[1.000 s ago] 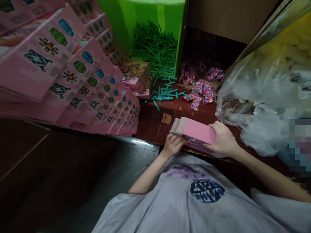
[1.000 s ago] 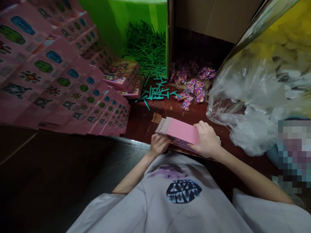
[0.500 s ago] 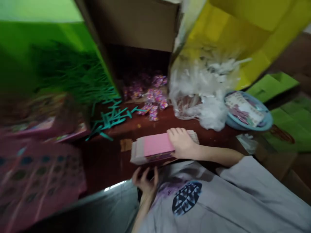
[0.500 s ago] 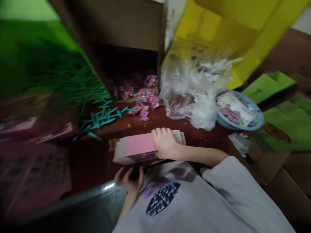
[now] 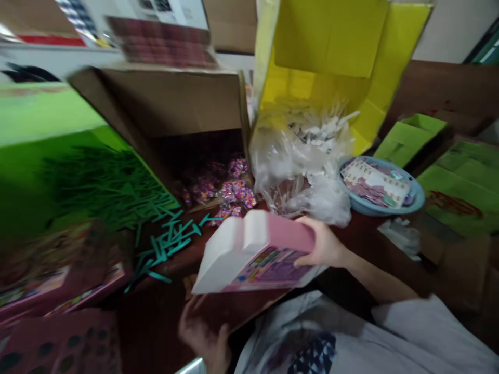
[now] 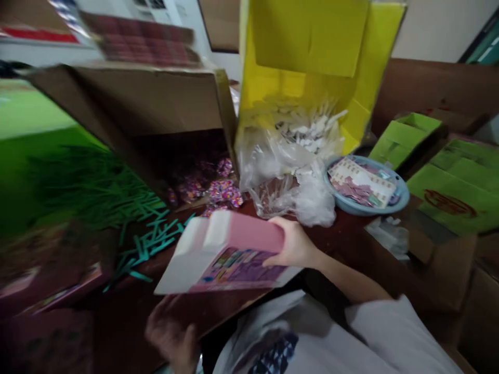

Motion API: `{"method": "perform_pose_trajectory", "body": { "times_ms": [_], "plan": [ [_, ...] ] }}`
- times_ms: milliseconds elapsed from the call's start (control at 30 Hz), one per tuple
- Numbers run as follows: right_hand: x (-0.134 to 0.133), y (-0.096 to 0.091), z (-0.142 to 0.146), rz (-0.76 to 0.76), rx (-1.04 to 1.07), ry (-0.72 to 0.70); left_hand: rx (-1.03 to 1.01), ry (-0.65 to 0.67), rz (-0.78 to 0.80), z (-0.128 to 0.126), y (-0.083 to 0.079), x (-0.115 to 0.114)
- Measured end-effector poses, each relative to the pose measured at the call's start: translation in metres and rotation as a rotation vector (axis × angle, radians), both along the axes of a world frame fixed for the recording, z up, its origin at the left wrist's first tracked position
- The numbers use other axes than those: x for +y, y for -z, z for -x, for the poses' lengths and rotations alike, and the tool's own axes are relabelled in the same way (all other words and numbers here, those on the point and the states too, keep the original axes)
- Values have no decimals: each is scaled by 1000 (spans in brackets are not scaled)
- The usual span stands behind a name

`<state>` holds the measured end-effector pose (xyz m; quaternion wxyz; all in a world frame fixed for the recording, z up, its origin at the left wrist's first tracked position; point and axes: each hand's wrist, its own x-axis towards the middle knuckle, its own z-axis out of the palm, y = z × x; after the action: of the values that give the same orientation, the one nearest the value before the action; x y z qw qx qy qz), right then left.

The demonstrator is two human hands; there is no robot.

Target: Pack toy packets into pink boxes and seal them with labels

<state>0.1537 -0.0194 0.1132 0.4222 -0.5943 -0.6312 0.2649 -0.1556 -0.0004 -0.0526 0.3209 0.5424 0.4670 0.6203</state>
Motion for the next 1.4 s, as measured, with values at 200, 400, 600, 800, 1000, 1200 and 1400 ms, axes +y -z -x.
{"method": "perform_pose_trajectory", "body": {
  "times_ms": [200,400,600,800,1000,1200,1400],
  "plan": [
    [1,2,-27,115,562,127,-411,389,536,-118,-46,9],
    [-1,23,-50,135,737,285,-608,565,772,-172,-45,26],
    [8,25,-97,132,592,289,-547,658,819,-195,-55,49],
    [5,14,-290,24,-324,966,-351,770,765,-213,-57,87],
    [-16,56,-390,182,-420,1050,-339,791,830,-264,-89,109],
    [-14,68,-401,6,-203,1356,-362,1109,869,-393,-178,105],
    [-19,73,-414,-166,43,1451,-137,1366,857,-520,-189,128]
  ]
}}
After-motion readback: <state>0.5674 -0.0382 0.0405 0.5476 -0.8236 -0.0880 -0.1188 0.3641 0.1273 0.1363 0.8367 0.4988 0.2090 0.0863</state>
